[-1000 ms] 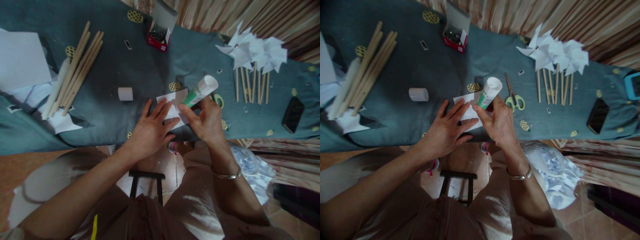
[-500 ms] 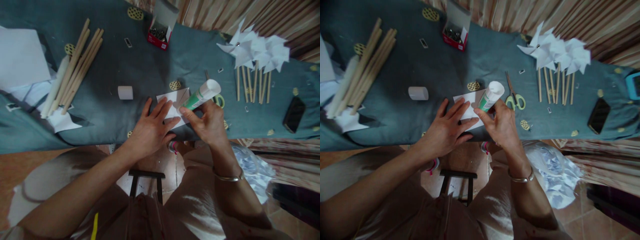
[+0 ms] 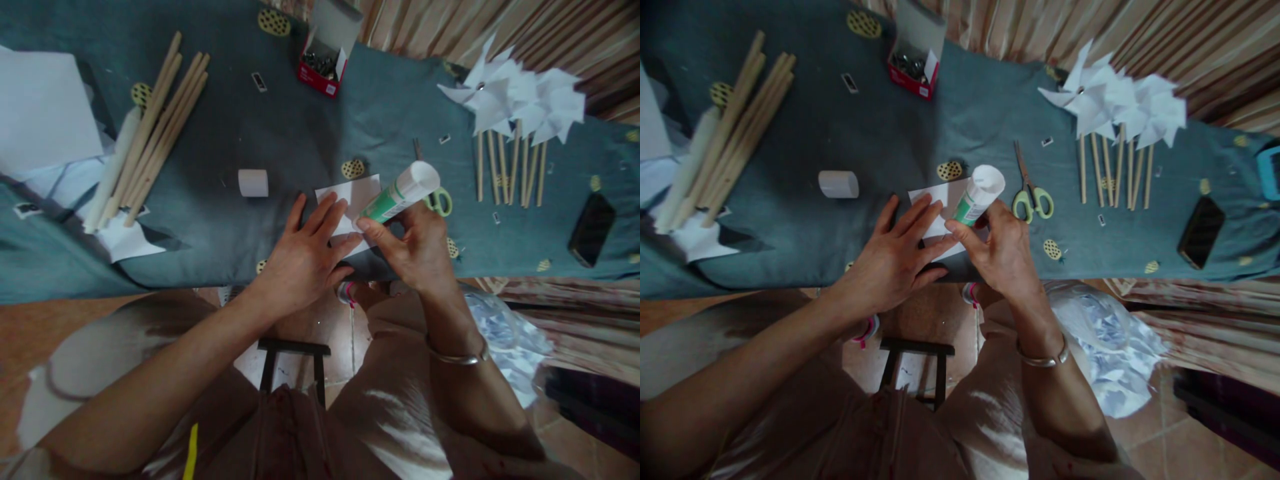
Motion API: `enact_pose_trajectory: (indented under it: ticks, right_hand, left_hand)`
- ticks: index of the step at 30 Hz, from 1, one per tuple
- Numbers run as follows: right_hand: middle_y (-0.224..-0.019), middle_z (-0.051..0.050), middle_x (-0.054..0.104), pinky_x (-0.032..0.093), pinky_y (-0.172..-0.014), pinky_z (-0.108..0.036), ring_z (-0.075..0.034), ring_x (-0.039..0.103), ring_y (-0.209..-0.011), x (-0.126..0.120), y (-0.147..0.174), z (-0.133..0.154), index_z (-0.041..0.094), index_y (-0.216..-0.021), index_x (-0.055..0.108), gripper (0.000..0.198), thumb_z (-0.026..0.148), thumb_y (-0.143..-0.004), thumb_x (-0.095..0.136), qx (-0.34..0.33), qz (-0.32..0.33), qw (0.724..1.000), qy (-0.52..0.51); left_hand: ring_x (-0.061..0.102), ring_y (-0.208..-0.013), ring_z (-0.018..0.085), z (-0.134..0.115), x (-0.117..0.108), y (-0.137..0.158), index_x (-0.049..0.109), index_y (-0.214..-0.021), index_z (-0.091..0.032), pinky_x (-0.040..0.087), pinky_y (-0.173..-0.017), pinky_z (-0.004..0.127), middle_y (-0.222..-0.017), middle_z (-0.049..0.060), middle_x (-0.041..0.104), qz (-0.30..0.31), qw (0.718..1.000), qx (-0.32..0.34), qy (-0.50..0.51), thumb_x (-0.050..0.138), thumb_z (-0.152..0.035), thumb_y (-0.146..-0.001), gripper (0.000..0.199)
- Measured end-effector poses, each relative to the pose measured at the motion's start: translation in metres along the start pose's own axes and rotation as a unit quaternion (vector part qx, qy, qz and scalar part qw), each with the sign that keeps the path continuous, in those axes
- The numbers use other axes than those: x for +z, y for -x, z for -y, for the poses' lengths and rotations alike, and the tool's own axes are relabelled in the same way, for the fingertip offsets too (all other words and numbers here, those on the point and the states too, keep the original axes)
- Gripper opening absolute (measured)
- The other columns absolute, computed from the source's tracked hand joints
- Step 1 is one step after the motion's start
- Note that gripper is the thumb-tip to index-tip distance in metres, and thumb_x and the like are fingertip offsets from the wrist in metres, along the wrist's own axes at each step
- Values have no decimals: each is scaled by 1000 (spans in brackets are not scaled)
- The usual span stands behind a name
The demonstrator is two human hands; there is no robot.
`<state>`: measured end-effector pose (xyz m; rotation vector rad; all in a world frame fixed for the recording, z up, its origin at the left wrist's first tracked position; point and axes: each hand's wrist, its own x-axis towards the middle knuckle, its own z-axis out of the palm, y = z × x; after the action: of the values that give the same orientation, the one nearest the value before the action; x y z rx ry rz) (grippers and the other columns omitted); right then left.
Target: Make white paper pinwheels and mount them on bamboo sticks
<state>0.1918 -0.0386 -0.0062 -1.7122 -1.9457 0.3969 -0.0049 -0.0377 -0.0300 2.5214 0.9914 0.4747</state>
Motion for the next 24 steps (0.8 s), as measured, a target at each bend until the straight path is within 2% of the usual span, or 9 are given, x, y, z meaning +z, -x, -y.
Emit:
enact_pose_trajectory:
  ticks: [7, 12, 17, 24]
  right_hand:
    - [-75, -3, 66, 49, -63, -38, -21, 59, -65, 3, 0, 1, 26, -86, 61, 37, 63, -87, 60, -5, -3, 1000, 10]
    - [-77, -4, 66, 51, -71, -42, -24, 62, -75, 4, -1, 1, 25, -89, 61, 37, 62, -88, 58, -9, 2, 1000, 17]
    - [-79, -4, 65, 51, -72, -41, -25, 63, -79, 6, -3, 1, 24, -91, 60, 38, 62, -89, 56, -21, 8, 1000, 20]
    - [-80, -5, 66, 51, -70, -41, -24, 62, -74, 6, -7, 2, 24, -91, 60, 42, 65, -89, 53, -10, 14, 999, 35]
  left_hand:
    - [29, -147, 40, 0, 1, 0, 55, -137, -23, 21, -115, 70, -156, 16, 39, 2, 1000, 1, -11, 66, -38, -90, 51]
    - [28, -147, 40, 0, 2, 0, 53, -139, -24, 20, -116, 69, -156, 16, 39, -1, 1000, 1, -10, 66, -39, -90, 53]
    - [28, -148, 39, 0, 2, 0, 54, -137, -26, 21, -116, 69, -156, 13, 40, -4, 1000, 0, -6, 66, -38, -90, 51]
    - [29, -147, 40, 0, 0, 0, 56, -136, -26, 20, -116, 70, -157, 14, 38, 9, 1000, 1, -7, 66, -37, -90, 49]
